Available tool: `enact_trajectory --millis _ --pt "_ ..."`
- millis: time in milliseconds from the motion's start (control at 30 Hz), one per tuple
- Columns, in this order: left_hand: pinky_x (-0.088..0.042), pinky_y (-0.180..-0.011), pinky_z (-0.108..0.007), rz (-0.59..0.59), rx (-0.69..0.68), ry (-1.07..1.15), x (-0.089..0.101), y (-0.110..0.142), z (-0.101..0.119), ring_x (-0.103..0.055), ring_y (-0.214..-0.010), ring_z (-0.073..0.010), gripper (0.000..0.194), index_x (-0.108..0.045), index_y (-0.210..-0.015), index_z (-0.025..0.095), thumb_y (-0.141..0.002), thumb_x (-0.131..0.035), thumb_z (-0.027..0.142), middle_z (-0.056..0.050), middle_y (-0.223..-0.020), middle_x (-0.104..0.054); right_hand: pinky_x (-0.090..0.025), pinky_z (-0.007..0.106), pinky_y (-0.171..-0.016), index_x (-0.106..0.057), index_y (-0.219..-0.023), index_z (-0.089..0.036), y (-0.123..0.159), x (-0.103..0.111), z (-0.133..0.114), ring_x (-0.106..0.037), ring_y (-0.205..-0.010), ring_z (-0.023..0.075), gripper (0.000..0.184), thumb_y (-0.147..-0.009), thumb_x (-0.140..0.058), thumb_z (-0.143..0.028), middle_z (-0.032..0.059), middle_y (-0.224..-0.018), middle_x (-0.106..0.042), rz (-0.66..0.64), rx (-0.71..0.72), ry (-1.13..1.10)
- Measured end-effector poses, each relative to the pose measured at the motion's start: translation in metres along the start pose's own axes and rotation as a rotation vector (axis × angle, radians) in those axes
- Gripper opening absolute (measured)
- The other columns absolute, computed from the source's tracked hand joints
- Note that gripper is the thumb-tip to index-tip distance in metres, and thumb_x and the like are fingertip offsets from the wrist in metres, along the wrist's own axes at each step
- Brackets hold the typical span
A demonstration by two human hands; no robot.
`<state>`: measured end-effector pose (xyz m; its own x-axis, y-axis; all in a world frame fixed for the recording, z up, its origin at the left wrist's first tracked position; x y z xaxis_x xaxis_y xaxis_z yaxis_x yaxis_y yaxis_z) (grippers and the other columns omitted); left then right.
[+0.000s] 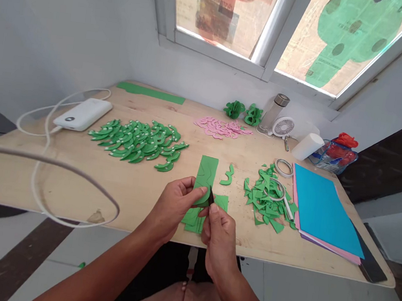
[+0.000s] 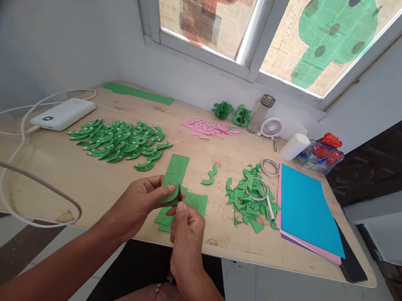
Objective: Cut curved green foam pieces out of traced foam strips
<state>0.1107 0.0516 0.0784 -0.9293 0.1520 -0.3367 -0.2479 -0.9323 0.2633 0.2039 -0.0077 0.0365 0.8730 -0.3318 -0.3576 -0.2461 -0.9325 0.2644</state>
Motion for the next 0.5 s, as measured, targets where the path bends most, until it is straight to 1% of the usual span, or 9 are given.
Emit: enact_trajectory --millis 500 --pt "-0.051 -0.072 -0.030 -0.006 0.001 -0.023 -0.0003 -0.0040 0.0031 -0.060 -0.066 -0.0154 0.025 -0.064 -0.073 0.014 -0.064 -0.075 0.035 -0.003 -0.068 -0.069 -0.012 0.022 -0.039 -0.059 -0.066 -0.016 -0.0054 -0.0004 -0.0016 -0.016 -0.042 0.0061 0.045 -0.080 -0.060 -0.059 -0.0111 -0.044 -0.025 -0.017 0.021 0.020"
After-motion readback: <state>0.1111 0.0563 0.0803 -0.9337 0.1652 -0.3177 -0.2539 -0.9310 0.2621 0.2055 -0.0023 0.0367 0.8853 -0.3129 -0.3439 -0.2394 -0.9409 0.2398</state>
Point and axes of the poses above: each hand's wrist, its own y-axis away from the middle knuckle, its own x-axis out of the back of the hand, z = x × y, the point moved 9 cm from there along -y, towards the middle knuckle
